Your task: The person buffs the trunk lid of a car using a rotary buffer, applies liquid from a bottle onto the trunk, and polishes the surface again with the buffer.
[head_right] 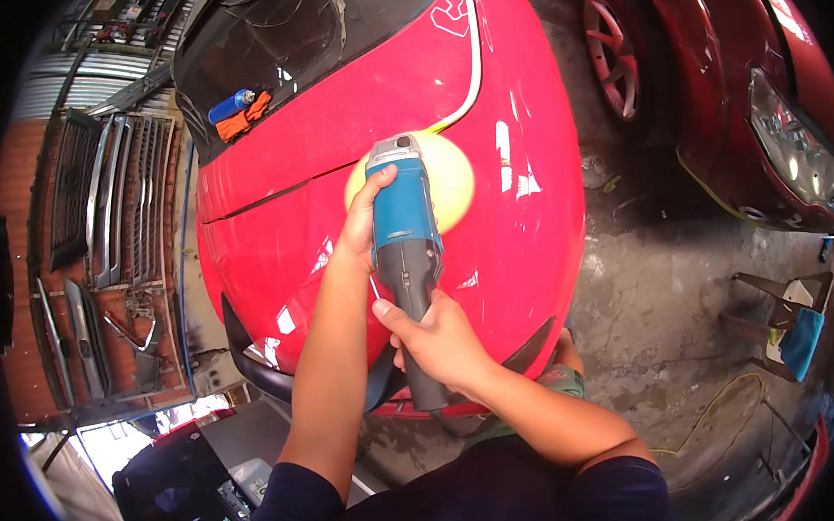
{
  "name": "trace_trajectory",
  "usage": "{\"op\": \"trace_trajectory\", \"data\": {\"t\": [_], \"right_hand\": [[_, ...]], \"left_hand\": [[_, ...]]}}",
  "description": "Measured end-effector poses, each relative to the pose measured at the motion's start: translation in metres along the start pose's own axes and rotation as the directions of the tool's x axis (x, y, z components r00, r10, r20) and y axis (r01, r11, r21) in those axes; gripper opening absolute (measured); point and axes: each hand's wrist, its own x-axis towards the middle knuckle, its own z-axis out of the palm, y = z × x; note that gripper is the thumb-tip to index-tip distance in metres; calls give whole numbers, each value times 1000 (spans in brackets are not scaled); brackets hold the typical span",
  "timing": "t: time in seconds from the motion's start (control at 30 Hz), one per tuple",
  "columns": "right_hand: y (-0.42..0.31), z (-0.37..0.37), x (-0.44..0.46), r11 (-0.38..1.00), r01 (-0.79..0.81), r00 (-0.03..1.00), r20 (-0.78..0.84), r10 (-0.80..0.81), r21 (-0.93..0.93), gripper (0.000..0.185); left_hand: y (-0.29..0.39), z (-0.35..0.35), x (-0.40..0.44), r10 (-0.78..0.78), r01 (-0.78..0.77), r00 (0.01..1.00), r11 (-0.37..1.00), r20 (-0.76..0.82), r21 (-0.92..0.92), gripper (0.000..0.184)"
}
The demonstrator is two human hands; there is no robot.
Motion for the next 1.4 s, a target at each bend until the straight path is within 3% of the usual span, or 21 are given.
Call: {"op": "trace_trajectory", "data": {"t": [0.1,0.33,0.53,0.87,1.03,1.1,1.17,1.23,1.4], "right_hand": [[-15,-4,-9,997,13,1000,-10,-14,-71,58],[-12,-6,-7,999,2,1000,-15,-3,-50,57],[33,21,12,1000,-24,995,92,23,18,56],[99,82,99,982,29,976,217,13,-189,68],[90,77,86,980,44,981,195,-6,-193,63],[93,56,71,983,85,975,217,-48,-160,60],[88,41,47,981,18,993,114,4,-191,57],[85,28,28,979,19,1000,20,-15,-203,59],[84,6,24,989,53,991,-117,-69,-138,50]], "left_hand": [[-7,2,13,113,-112,993,993,31,-23,61],[-12,-6,20,108,-106,993,994,45,-41,61],[-8,-64,-22,86,-87,994,996,-61,-3,64],[19,-186,-81,236,-251,939,968,-250,-30,74],[12,-169,-79,266,-281,948,958,-172,-66,68],[-6,-153,-69,196,-224,956,968,-221,-112,65],[-26,-133,-55,244,-258,954,964,-172,-63,59],[-39,-116,-39,164,-167,986,981,-41,-95,66],[-43,-64,-5,102,-101,994,995,33,-19,54]]}}
